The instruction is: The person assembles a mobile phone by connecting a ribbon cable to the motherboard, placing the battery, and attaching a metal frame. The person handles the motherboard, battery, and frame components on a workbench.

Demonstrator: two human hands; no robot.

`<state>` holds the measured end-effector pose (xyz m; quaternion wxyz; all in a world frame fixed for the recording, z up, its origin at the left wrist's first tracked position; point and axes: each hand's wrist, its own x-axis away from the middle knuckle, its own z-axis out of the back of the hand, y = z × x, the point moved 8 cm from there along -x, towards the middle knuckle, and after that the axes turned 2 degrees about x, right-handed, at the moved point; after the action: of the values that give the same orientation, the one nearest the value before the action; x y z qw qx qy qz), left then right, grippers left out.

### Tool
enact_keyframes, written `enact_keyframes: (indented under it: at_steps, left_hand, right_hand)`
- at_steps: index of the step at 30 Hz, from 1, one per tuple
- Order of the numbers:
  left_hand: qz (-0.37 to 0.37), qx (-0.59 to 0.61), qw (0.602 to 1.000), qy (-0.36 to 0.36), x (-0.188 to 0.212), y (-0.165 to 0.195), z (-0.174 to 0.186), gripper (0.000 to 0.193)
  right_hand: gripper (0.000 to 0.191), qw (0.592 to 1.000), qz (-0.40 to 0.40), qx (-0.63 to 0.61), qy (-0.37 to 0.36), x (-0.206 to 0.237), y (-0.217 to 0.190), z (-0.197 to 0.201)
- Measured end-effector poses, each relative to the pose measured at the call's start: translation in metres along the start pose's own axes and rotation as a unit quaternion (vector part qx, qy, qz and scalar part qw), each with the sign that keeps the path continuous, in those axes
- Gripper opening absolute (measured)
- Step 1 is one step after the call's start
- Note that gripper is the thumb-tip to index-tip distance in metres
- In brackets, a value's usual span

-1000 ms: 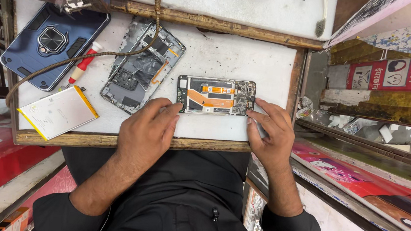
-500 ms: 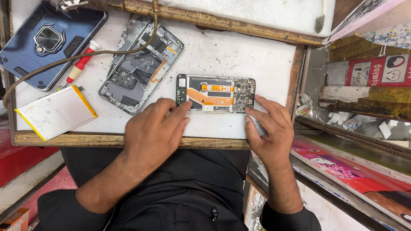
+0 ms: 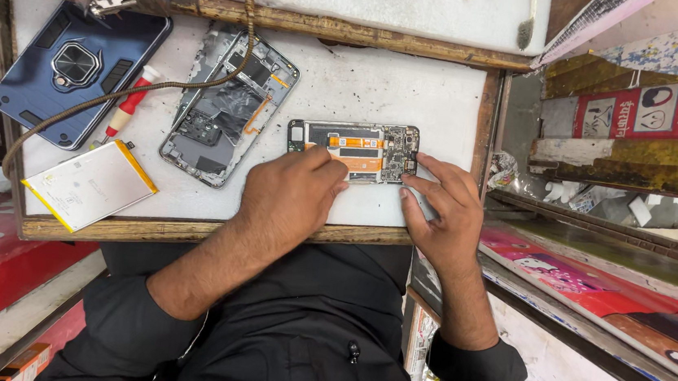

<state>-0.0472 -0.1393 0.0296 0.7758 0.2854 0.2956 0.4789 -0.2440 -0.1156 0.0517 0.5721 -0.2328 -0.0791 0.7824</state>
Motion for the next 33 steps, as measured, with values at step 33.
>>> enact_keyframes:
  at_steps: [33]
  left_hand:
    - [-0.038,-0.024,0.994,0.097,0.023,0.024,0.007,0.013]
  right_hand:
    - [0.021,0.997,-0.053,-0.043,0.035,0.022,0.010,0.021]
